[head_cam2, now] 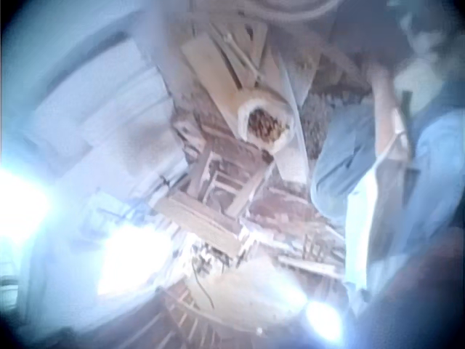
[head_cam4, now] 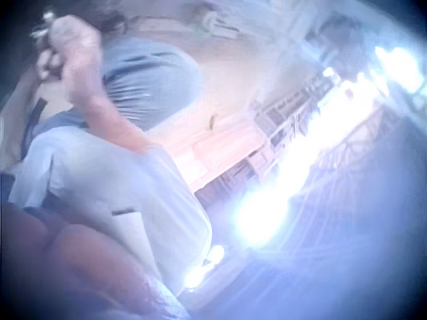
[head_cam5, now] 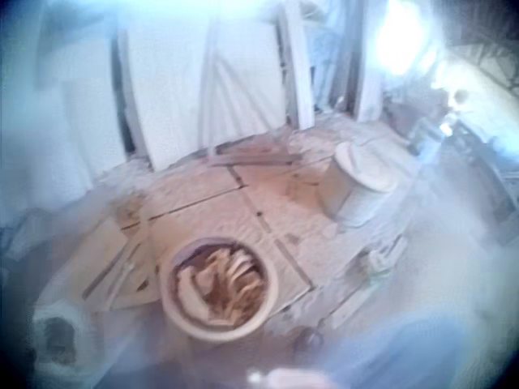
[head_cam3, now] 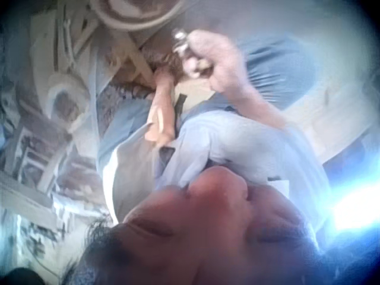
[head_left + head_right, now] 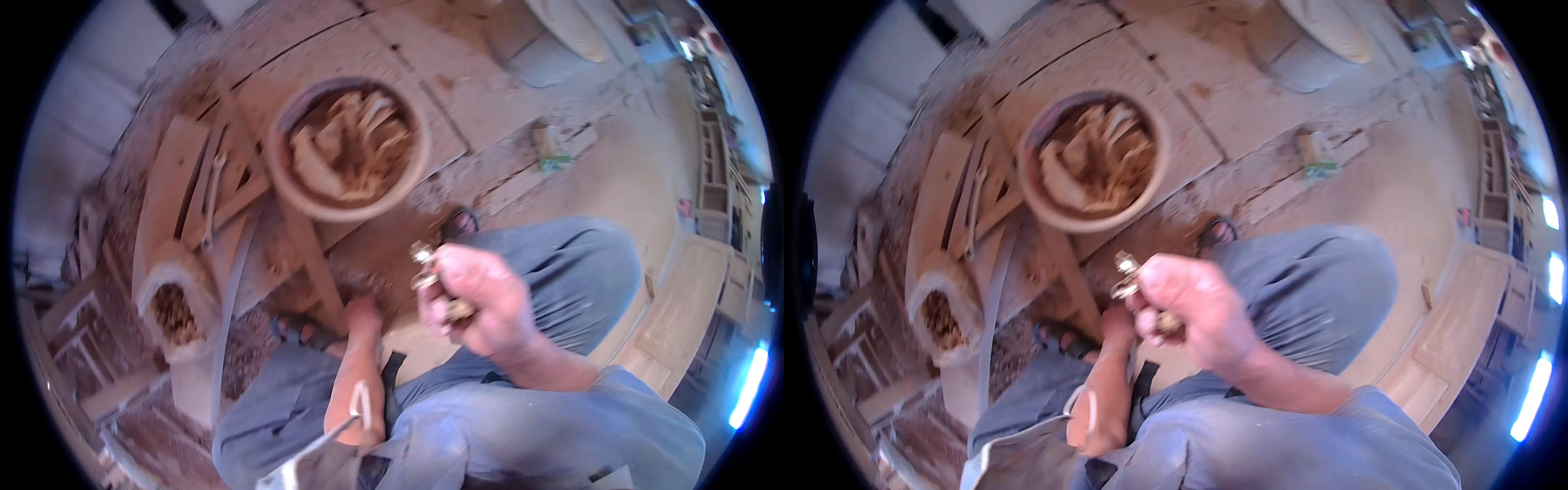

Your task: The person sits on the floor and peels the outer shells off small nuts by hand. They pick up nuts from a white sack, remove the shells, and place the peeled nuts into a wooden bowl.

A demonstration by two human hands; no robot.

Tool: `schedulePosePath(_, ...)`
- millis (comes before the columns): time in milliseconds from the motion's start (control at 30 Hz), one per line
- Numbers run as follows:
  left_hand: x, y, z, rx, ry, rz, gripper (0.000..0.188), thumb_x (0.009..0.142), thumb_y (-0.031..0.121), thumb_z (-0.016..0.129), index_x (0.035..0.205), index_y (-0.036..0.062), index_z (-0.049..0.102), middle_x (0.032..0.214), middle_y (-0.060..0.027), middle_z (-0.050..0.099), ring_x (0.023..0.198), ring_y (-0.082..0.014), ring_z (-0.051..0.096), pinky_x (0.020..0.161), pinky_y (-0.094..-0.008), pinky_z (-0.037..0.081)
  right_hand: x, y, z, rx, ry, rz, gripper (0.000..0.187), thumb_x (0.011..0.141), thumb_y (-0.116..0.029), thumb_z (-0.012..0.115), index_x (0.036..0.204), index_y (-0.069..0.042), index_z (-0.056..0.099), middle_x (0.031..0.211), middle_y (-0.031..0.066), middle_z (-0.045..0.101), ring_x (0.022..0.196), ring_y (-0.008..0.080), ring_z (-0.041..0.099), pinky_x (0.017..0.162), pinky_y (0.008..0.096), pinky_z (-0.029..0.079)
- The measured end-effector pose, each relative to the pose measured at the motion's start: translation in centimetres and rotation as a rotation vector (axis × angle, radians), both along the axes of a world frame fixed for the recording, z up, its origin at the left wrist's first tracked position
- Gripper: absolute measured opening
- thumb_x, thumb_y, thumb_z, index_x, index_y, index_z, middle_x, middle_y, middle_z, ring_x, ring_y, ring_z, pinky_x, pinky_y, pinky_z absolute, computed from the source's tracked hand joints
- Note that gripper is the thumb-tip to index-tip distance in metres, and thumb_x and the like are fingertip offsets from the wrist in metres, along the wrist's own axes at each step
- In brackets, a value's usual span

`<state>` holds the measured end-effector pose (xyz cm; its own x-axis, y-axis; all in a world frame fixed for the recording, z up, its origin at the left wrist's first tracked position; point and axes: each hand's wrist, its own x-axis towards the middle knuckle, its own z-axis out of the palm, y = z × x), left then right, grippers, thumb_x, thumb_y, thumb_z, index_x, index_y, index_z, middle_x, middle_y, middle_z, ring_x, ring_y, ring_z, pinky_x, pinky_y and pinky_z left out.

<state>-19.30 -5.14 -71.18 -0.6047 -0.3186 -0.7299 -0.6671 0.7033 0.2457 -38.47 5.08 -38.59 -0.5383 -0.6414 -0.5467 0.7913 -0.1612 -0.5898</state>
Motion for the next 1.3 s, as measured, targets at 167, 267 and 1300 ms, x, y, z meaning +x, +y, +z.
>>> schedulePosePath(167,-2.2,-0.3,-0.1,0.185,0.354,0.564,0.031,0.085,0.031,0.067,0.099,0.0043,0.072,0.095,-0.0211,0.072,0.09,-0.0362,0.071,0.078,-0.0487,0.055,0.5,0.0,-0.9,-0.062,-0.021,0.052,0.027,0.1,-0.025,0.057,0.099,0.002,0.061,0.074,0.0067,0.061,0.062,0.0135,0.056,0.054,0.0262,0.042)
schedulePosePath(267,-4.9,-2.6,1.4,0.367,0.443,0.707,0.028,0.085,0.028,0.068,0.095,0.0017,0.069,0.085,-0.0143,0.07,0.076,-0.0258,0.069,0.066,-0.0411,0.052,0.9,-0.6,-1.5,-0.104,-0.062,0.077,0.026,0.1,-0.024,0.058,0.102,0.001,0.062,0.07,0.0031,0.058,0.057,0.0101,0.052,0.051,0.0245,0.04)
schedulePosePath(1300,-9.4,-3.2,39.6,0.711,1.496,0.676,0.031,0.109,0.024,0.047,0.108,-0.0013,0.065,0.078,0.0004,0.06,0.058,-0.0041,0.05,0.047,-0.0197,0.037,2.5,-4.9,7.7,-0.311,0.53,0.044,0.031,0.101,-0.019,0.053,0.075,-0.004,0.063,0.064,0.0005,0.055,0.053,0.0081,0.047,0.048,0.0264,0.037)
